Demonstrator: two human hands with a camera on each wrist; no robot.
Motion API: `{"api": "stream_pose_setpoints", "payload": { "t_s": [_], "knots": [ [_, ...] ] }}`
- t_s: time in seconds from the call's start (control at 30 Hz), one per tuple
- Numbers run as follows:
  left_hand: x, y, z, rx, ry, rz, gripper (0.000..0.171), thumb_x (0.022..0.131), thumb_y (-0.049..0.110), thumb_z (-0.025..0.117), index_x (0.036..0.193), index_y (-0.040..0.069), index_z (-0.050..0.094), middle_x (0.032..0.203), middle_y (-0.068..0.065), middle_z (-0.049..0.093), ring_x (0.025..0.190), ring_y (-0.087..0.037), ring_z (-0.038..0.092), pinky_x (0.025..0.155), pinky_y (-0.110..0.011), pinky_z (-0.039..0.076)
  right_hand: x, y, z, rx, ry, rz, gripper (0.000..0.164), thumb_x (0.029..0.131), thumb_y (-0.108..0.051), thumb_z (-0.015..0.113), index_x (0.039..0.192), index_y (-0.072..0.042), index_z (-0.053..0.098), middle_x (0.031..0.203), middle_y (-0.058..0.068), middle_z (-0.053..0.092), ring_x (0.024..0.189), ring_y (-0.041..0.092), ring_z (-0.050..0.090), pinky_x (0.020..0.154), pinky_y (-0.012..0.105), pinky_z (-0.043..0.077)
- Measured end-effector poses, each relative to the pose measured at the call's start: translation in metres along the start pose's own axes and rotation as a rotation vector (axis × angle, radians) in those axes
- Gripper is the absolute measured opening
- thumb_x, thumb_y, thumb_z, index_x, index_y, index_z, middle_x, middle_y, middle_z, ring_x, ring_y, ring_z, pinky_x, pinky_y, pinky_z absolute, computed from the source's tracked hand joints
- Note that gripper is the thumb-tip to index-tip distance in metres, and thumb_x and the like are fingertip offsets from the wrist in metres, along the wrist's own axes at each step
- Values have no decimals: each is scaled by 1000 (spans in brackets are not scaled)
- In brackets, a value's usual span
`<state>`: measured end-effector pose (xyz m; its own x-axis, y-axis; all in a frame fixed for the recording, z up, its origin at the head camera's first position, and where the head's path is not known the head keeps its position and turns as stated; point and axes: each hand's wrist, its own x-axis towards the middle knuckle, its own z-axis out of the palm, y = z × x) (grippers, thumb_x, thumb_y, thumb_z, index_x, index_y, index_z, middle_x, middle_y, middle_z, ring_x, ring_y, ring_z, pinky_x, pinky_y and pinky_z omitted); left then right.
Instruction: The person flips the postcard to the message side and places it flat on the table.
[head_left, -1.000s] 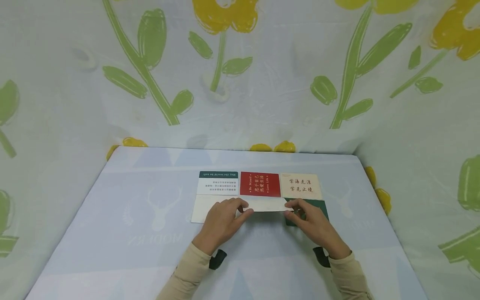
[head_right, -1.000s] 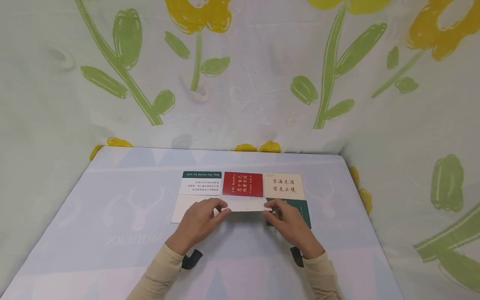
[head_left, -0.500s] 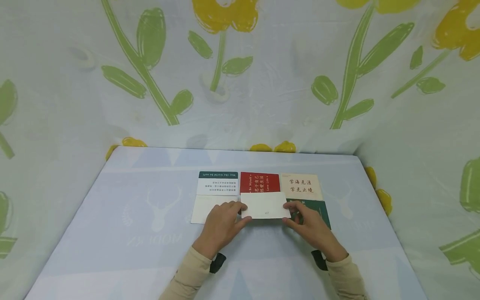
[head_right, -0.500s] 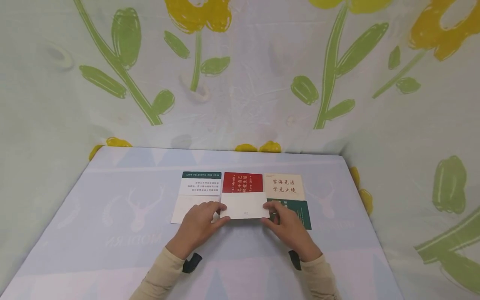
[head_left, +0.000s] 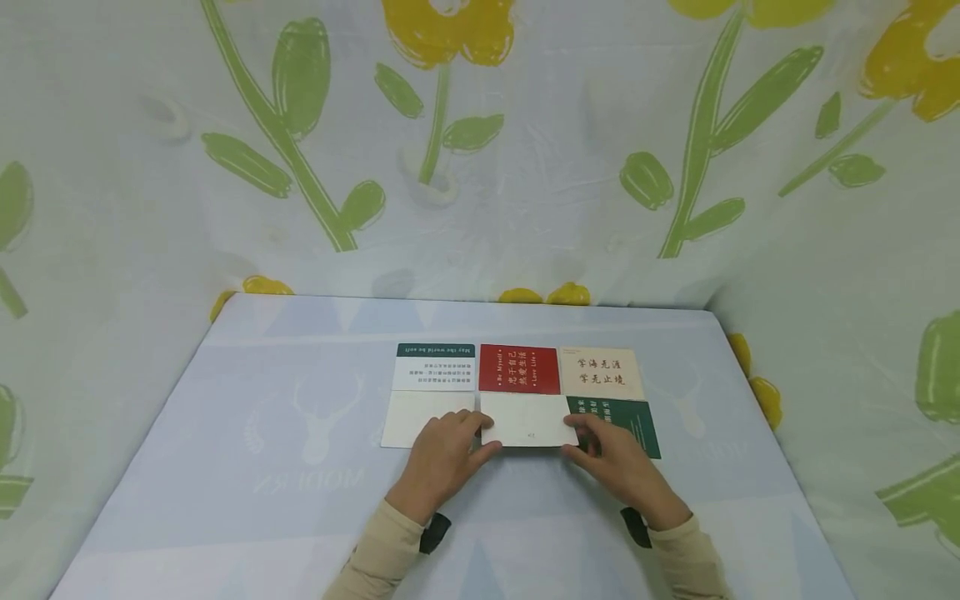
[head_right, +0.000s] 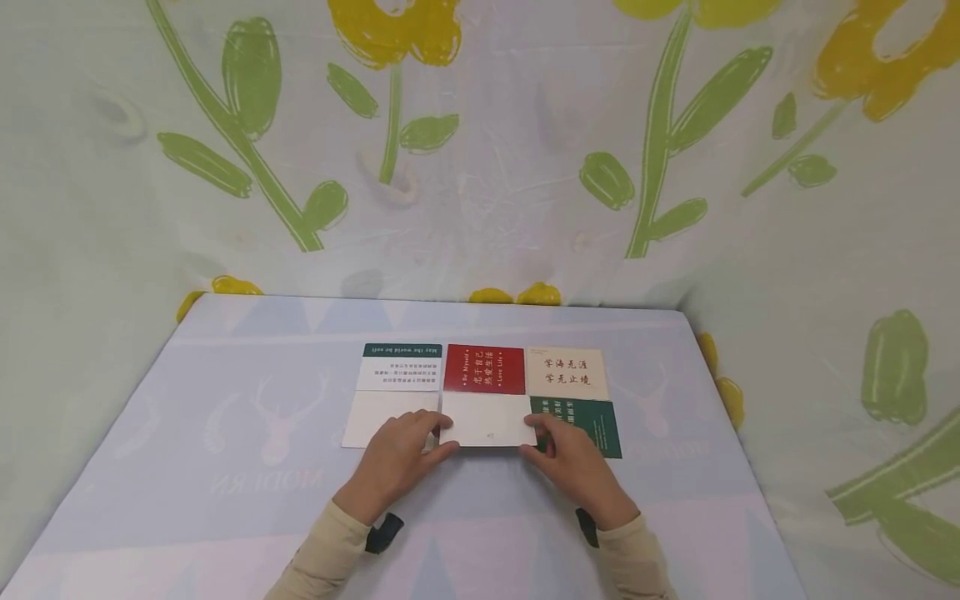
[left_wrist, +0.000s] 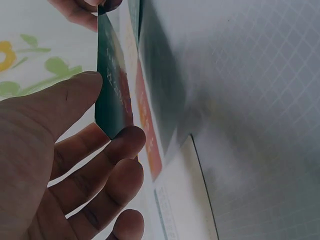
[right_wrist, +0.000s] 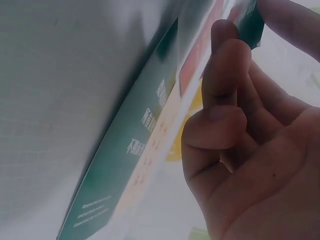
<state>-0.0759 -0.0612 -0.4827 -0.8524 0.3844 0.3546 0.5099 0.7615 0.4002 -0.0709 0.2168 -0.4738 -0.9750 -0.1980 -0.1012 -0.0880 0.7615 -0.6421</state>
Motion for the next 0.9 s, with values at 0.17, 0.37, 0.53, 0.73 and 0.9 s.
{"api": "stream_pose_setpoints", "payload": {
  "t_s": [0.17, 0.37, 0.53, 0.73, 0.9],
  "knots": [
    [-2, 0, 2, -19, -25, -23, 34, 83, 32, 85, 107, 10, 73, 93, -2, 74, 71, -11, 53, 65, -27, 48, -1, 0, 2, 5, -10, 9, 42, 88, -23, 80, 126, -12, 67, 89, -5, 58, 74, 12, 50, 62, 26, 42],
    [-5, -3, 6, -6, -33, -23, 32, 86, 33, 82, 106, 10, 74, 94, -3, 74, 73, -13, 57, 65, -28, 49, -1, 3, 5, 13, -15, -17, 37, 90, -21, 79, 123, -10, 69, 84, -7, 58, 74, 12, 50, 64, 25, 43],
    [-5, -3, 9, -4, -45, -28, 30, 89, 34, 80, 105, 10, 74, 84, 0, 71, 69, -11, 53, 63, -28, 46, -1, 6, 8, 14, -11, -37, 35, 90, -21, 79, 122, -10, 69, 86, -7, 60, 75, 11, 50, 65, 25, 44],
    [-4, -2, 10, 13, -63, -39, 29, 89, 34, 80, 104, 9, 74, 78, 3, 67, 67, -10, 51, 62, -26, 46, -1, 8, 9, 17, -8, -61, 35, 91, -20, 78, 122, -8, 69, 87, -8, 59, 74, 10, 50, 64, 24, 44],
    [-1, -1, 11, 37, -71, -43, 30, 89, 34, 80, 103, 9, 75, 80, 1, 70, 67, -10, 54, 62, -26, 47, 1, 8, 11, 17, -4, -78, 34, 92, -18, 77, 122, -6, 69, 86, -7, 57, 75, 9, 50, 65, 24, 45]
  ]
}}
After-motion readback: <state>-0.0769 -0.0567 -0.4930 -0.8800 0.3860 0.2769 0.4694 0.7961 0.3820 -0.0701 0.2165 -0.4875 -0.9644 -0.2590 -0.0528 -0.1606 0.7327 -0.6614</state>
